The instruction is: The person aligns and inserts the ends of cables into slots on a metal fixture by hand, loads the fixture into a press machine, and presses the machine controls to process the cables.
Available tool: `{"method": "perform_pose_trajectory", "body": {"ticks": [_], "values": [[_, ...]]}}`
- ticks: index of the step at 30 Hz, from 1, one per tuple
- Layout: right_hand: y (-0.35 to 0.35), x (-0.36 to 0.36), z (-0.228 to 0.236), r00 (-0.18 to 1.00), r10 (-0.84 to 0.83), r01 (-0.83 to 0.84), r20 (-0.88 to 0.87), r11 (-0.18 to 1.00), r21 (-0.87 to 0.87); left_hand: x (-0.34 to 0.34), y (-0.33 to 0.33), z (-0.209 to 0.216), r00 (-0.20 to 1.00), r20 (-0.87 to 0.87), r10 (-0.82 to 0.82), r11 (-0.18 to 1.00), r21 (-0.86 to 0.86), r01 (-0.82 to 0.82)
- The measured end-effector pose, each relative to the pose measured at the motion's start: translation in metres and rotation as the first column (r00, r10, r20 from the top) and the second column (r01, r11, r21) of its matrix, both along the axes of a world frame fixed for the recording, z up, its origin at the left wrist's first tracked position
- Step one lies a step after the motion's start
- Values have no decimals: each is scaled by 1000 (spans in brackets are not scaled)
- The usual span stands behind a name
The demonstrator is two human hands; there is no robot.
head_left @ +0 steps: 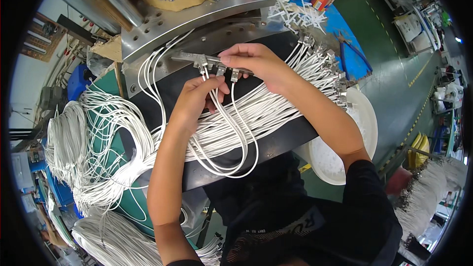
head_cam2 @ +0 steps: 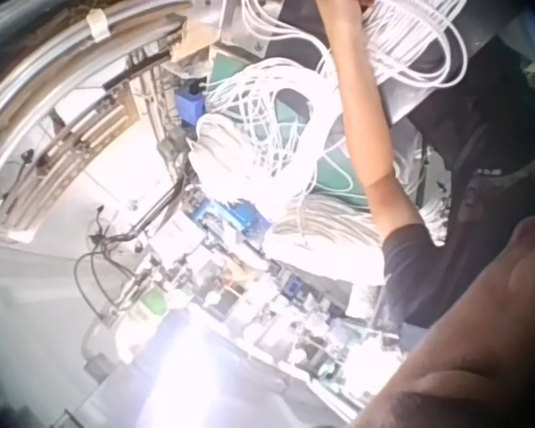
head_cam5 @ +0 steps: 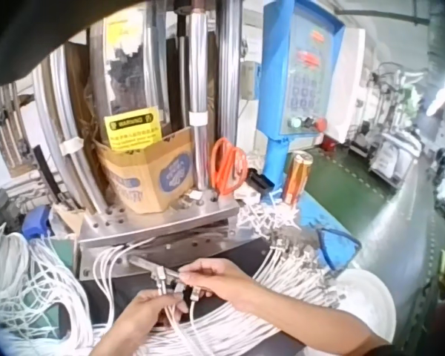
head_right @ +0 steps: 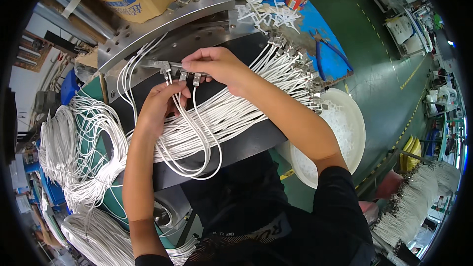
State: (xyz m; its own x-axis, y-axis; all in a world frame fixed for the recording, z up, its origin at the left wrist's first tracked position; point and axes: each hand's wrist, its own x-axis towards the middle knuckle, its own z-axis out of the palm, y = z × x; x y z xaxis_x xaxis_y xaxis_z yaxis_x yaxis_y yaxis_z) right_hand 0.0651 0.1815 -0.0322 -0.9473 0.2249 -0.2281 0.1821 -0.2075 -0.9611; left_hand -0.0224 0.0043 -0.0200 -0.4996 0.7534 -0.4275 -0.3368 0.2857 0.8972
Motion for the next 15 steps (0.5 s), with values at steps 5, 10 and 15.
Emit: {"method": "perform_pose_trajectory", "body": {"ticks": [5, 10, 15], "values": [[-2, 2, 0, 996, -91, 90, -21, 994, -59, -1, -3, -2, 1000, 8, -24, 999, 32, 24], [-4, 0, 2, 998, -65, 65, -19, 998, -26, 2, -1, -2, 1000, 25, 6, 1000, 30, -6], [3, 1, 2, 990, -137, 140, 33, 988, -72, 12, 4, 1, 936, -197, 293, 956, 79, -283]]}}
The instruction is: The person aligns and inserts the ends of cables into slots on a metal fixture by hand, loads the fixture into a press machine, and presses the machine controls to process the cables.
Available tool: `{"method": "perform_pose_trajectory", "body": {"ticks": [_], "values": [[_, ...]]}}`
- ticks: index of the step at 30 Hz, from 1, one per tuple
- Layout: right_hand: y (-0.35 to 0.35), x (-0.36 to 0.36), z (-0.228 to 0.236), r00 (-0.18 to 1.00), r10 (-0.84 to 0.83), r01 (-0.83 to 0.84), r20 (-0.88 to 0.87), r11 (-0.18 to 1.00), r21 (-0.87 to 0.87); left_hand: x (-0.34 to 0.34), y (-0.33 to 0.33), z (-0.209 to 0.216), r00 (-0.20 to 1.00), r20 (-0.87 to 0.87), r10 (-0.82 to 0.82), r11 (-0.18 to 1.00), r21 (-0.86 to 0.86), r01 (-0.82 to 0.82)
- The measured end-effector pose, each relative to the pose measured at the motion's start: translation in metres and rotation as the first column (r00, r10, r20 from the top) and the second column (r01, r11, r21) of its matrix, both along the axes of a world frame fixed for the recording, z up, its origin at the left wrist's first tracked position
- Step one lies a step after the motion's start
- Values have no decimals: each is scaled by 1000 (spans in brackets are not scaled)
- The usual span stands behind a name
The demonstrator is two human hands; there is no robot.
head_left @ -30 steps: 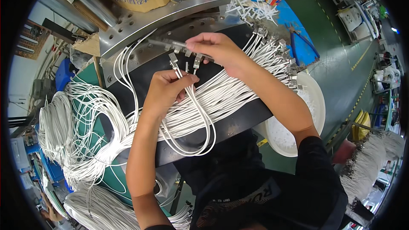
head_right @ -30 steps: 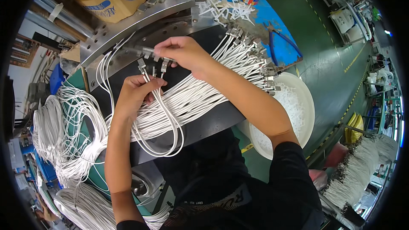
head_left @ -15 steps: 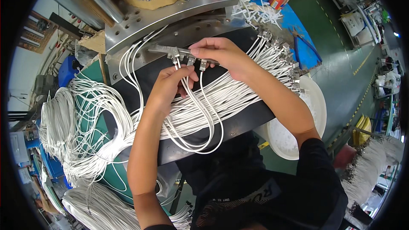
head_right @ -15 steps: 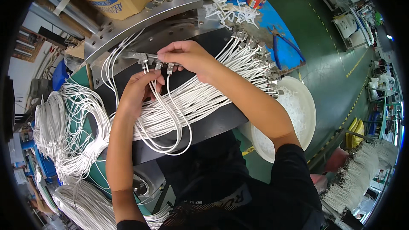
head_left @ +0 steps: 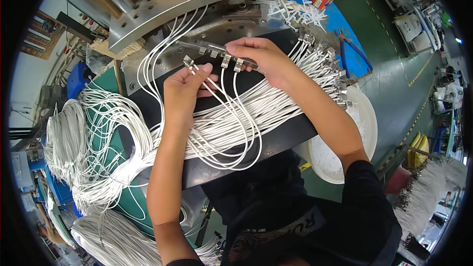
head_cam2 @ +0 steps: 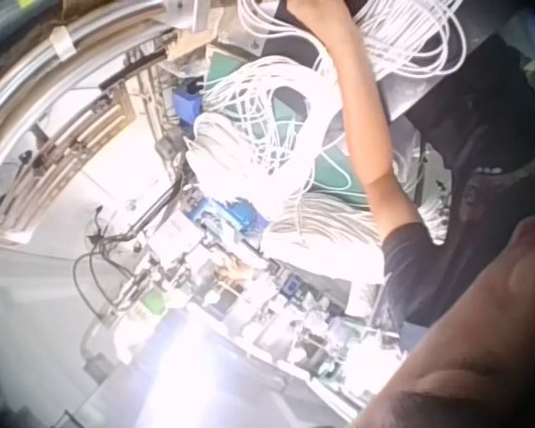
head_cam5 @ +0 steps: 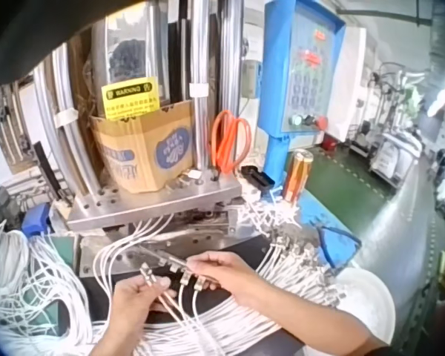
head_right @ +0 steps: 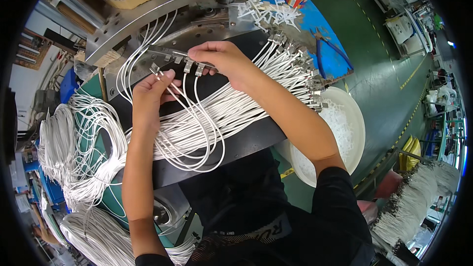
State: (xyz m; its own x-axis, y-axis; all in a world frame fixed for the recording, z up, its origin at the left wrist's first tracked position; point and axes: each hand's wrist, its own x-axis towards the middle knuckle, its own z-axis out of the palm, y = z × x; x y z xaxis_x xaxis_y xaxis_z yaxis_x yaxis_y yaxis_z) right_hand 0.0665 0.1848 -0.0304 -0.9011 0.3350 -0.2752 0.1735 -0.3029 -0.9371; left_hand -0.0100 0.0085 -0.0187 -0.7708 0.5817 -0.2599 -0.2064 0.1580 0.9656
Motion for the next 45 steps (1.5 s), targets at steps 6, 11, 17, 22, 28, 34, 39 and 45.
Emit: {"method": "perform_pose_trajectory", "body": {"ticks": [6, 11, 17, 22, 28, 34, 39, 45], "values": [[6, -2, -1, 1000, -14, 14, -5, 997, -78, -16, -11, -4, 973, 151, -176, 984, 45, 171], [3, 0, 3, 999, 48, -47, 11, 998, -49, -15, -10, -4, 956, 170, -240, 971, 40, 236], [7, 1, 5, 996, 84, -82, 38, 996, -43, -16, -11, 0, 934, 250, -255, 962, 158, 221], [6, 2, -1, 991, 133, -133, 30, 991, -4, -15, -8, 1, 924, 237, -301, 953, 100, 285], [10, 2, 4, 994, 101, -100, 43, 994, -32, -13, -6, 6, 965, 235, -114, 993, 24, 111], [8, 2, 8, 994, 75, -71, 79, 996, -57, -16, -10, -3, 977, 167, -136, 990, -4, 139], [7, 2, 7, 992, 110, -110, 61, 994, -3, -19, -11, -3, 989, 134, -59, 998, 21, 56], [12, 5, 4, 964, 262, -265, 51, 963, 55, -24, -12, -8, 988, -105, -112, 994, -21, 110]]}}
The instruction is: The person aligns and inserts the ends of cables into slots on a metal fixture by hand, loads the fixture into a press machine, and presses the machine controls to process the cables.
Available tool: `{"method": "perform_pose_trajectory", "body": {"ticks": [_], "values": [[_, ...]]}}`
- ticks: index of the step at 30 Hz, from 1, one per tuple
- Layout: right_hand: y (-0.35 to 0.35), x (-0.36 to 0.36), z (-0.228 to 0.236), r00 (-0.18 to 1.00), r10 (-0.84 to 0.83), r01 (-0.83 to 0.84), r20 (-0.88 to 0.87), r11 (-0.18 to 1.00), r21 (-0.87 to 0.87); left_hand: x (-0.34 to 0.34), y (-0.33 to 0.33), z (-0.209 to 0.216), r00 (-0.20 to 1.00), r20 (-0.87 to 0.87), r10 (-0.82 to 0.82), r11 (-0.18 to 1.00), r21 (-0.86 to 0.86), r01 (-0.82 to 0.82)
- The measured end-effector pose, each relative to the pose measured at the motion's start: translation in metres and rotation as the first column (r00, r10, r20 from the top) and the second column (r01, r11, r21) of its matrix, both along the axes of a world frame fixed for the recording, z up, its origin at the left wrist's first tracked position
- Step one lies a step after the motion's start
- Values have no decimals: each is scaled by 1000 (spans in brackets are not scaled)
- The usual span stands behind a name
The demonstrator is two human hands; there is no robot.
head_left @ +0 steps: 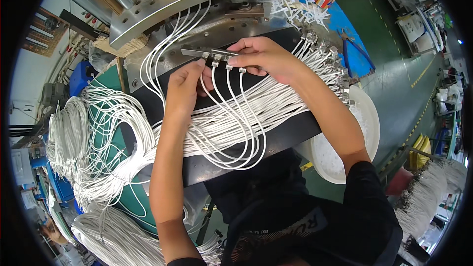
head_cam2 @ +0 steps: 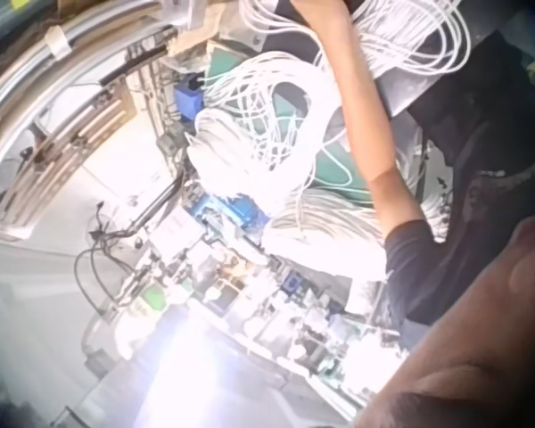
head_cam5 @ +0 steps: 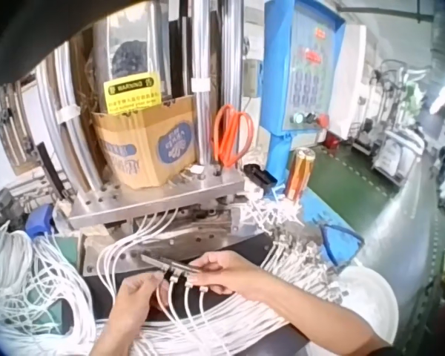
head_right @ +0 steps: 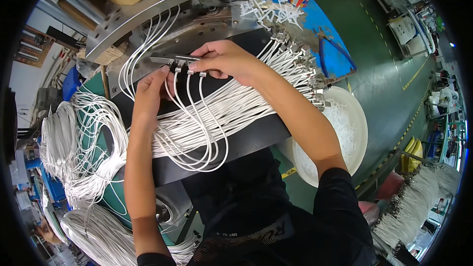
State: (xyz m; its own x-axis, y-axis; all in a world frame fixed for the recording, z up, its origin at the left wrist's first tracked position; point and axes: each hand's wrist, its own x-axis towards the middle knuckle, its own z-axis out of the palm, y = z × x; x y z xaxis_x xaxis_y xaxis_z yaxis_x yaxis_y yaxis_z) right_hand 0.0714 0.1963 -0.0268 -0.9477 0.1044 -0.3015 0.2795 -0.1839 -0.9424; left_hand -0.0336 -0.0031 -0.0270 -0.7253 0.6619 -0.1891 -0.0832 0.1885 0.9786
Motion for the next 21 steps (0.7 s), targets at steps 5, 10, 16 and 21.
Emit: {"method": "perform_pose_trajectory", "body": {"ticks": [5, 10, 16, 21], "values": [[-3, 6, -4, 992, 0, 57, -126, 893, 446, -4, -2, 12, 677, -724, -134, 842, -444, -308], [1, -37, -15, 772, 206, 527, -602, 323, 786, -65, 36, -6, -111, -992, -62, 944, -22, -330], [82, -166, 3, 833, 205, 525, -513, -1, 851, -76, 53, -21, 310, -948, -72, 940, -168, -296], [102, -184, -24, 710, 155, 700, -687, -43, 713, -74, 53, -9, 311, -948, -65, 926, -173, -334]]}}
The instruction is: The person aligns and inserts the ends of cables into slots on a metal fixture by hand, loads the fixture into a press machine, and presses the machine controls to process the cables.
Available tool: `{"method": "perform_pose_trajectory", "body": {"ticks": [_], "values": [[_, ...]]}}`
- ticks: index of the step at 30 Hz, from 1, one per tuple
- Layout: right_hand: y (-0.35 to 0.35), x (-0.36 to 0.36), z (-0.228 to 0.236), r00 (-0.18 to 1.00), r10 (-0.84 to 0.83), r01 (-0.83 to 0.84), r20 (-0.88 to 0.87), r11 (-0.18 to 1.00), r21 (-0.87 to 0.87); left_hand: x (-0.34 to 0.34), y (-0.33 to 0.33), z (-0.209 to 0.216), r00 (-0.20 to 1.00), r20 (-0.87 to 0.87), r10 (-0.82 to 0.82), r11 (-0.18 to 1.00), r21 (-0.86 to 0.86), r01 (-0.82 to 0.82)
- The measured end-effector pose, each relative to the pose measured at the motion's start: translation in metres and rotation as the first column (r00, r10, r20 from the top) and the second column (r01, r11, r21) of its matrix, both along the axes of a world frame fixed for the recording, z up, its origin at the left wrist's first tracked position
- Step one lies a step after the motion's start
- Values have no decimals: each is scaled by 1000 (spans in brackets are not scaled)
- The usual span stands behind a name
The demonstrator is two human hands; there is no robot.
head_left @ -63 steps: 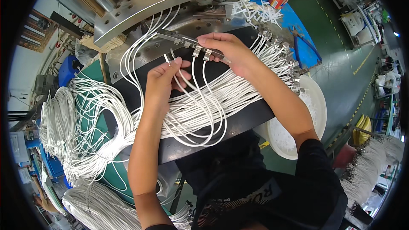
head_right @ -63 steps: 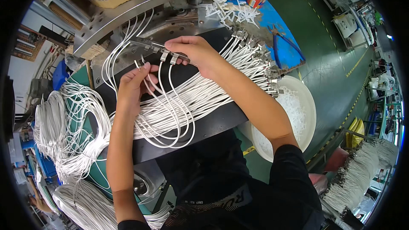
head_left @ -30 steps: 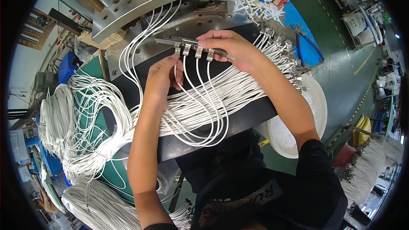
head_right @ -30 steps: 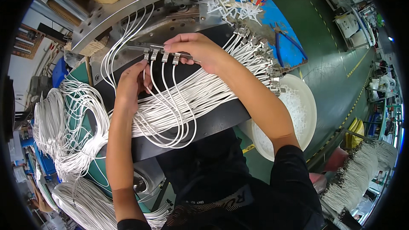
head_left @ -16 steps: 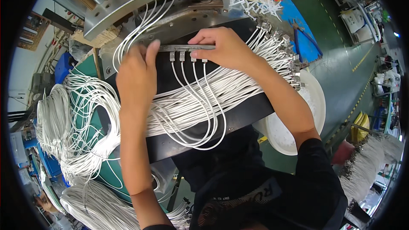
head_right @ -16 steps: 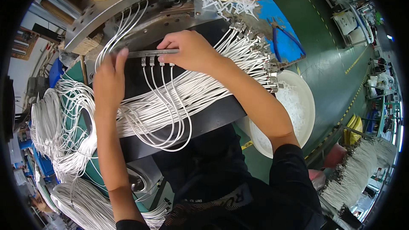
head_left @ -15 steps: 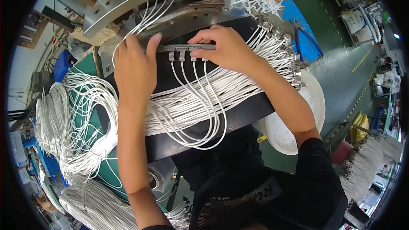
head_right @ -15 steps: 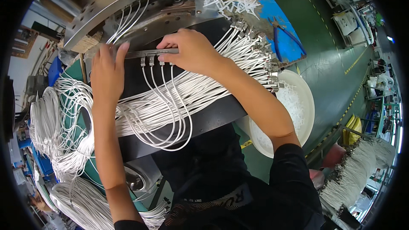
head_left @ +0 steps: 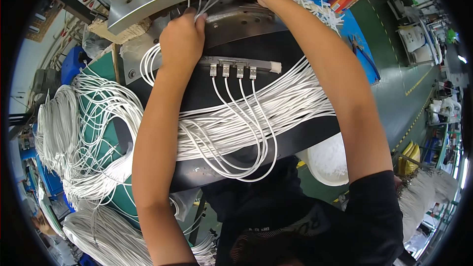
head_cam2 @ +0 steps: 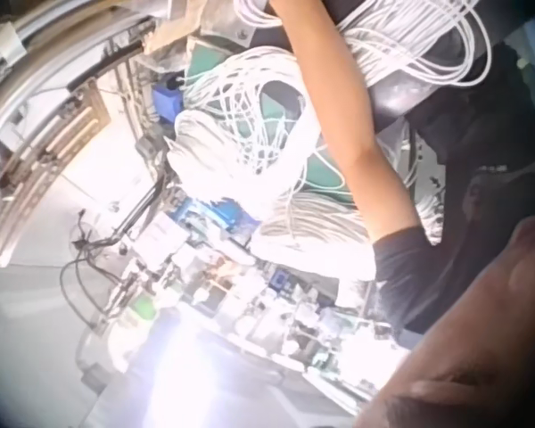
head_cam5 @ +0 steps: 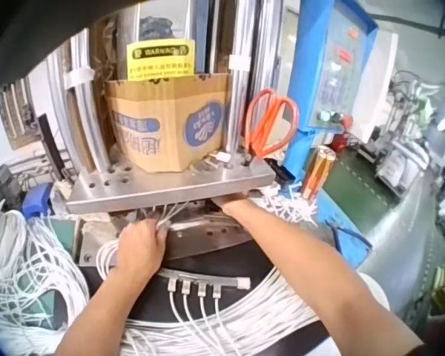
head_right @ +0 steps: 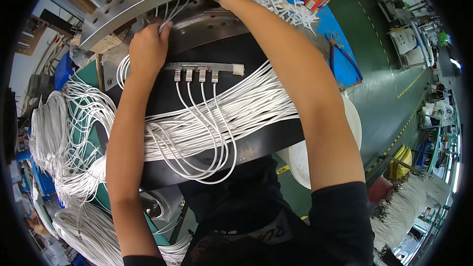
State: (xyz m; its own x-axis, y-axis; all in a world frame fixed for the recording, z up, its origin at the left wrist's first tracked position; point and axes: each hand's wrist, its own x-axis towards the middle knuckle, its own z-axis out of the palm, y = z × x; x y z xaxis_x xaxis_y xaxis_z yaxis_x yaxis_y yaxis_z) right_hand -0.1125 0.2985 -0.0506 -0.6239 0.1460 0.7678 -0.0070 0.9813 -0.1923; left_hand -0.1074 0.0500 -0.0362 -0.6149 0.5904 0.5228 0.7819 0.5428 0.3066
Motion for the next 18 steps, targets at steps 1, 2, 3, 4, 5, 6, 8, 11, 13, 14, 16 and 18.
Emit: {"method": "perform_pose_trajectory", "body": {"ticks": [1, 2, 3, 4, 5, 6, 8, 11, 13, 14, 16, 18], "values": [[3, -2, -7, 1000, 10, -12, -27, 997, -71, 5, 1, 5, 1000, -8, -1, 1000, 4, 1], [1, -3, -6, 998, 18, -26, -59, 990, -140, 9, 0, 10, 1000, -13, -20, 1000, 17, 20], [1, -4, -2, 995, 22, -41, -94, 978, -206, 15, -3, 16, 999, -20, -40, 999, 31, 40], [3, 3, -1, 994, 17, -39, -110, 979, -199, 22, -9, 22, 998, -28, -62, 997, 45, 63], [-12, 20, -3, 999, -49, 49, 6, 999, 20, 32, -27, 32, 996, -14, -92, 996, 17, 92], [-18, 48, -1, 981, -160, 129, 106, 958, 255, 49, -41, 48, 990, 7, -140, 990, -3, 140], [-26, 107, 13, 994, 110, -102, 24, 970, -222, 31, -93, 55, 939, -151, -308, 945, 63, 320], [-36, 173, 36, 947, 127, 78, 296, 802, -592, -75, -208, 49, 935, 175, 308, 926, 172, -337], [-55, 165, 28, 922, 173, -38, 348, 931, -363, -160, -381, 17, 780, -361, 511, 816, -82, -573], [-60, 159, 23, 910, 158, -73, 384, 971, -227, -172, -435, 2, 678, -597, 429, 788, -121, -604], [-58, 173, 17, 946, 58, -22, 319, 993, -115, -133, -344, -6, 729, -534, 428, 837, -72, -543], [-64, 176, 12, 991, 15, -23, 133, 998, 58, -59, -249, 21, 928, -241, 284, 951, -56, -305]]}}
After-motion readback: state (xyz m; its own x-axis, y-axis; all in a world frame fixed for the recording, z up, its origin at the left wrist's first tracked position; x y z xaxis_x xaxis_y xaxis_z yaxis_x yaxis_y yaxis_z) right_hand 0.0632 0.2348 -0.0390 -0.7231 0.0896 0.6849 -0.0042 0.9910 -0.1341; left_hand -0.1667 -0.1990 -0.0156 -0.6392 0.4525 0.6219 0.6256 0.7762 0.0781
